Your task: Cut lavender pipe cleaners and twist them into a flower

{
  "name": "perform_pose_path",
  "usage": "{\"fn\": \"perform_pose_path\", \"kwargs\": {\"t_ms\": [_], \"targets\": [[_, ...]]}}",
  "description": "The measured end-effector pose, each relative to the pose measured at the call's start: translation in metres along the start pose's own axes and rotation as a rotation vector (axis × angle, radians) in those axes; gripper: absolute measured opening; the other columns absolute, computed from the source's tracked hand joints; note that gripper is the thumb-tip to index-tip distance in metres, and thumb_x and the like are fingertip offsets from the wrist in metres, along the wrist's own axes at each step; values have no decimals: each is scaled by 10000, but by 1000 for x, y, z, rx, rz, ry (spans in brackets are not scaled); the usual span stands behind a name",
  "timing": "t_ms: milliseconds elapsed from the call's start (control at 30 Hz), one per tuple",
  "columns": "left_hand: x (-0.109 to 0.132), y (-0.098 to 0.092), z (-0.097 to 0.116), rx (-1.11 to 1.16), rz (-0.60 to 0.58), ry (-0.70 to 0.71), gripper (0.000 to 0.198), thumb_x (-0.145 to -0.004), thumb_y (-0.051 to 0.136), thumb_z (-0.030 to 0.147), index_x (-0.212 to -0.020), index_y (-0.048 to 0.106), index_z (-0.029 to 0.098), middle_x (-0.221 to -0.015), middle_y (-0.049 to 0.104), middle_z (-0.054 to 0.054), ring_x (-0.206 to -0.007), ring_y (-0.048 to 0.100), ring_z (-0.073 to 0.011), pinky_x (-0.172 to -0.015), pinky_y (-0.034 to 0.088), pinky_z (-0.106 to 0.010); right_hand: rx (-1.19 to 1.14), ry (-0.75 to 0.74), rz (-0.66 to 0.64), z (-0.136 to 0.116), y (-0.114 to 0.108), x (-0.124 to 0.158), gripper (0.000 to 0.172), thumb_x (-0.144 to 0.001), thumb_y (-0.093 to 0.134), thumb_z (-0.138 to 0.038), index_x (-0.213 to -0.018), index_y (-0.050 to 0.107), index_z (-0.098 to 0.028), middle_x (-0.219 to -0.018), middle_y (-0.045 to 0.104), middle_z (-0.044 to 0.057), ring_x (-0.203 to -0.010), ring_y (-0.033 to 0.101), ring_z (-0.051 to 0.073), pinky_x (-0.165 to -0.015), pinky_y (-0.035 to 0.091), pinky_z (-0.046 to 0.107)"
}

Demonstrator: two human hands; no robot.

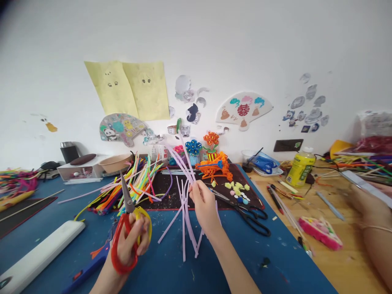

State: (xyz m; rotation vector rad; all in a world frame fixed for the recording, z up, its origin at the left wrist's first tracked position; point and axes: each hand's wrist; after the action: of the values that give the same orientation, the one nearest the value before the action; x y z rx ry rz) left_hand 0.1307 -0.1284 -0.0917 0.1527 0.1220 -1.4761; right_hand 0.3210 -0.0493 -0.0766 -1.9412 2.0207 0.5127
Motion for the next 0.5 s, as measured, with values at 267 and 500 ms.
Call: {"fn": "perform_pose_path", "kwargs": {"t_ms": [267, 500], "targets": [[1, 9, -7, -296, 60, 197, 570, -647, 665, 392, -1142, 424, 241, -1114, 583, -97, -712, 574, -150, -576, 431, -251, -42, -5, -18, 2, -1, -3, 325, -960, 363, -440, -767, 475, -204, -590, 348, -54, -539, 332, 116, -523, 259, 262], [-4, 4, 13, -513, 19, -19, 412, -589, 745, 321, -915, 517, 215, -809, 646, 2, -681, 616, -179, -622, 469, -262, -9, 6, -112, 1, -3, -3, 331, -942, 389, -434, -734, 491, -198, -588, 352, -49, -537, 336, 117, -515, 255, 261]]}}
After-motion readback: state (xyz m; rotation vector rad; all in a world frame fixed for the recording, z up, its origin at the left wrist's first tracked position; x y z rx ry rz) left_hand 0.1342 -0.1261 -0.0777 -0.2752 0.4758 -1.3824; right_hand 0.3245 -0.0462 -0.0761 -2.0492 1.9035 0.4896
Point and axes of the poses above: each hand's wrist, its own x-axis away from the middle knuckle, its own y-axis out of the palm, z = x × y
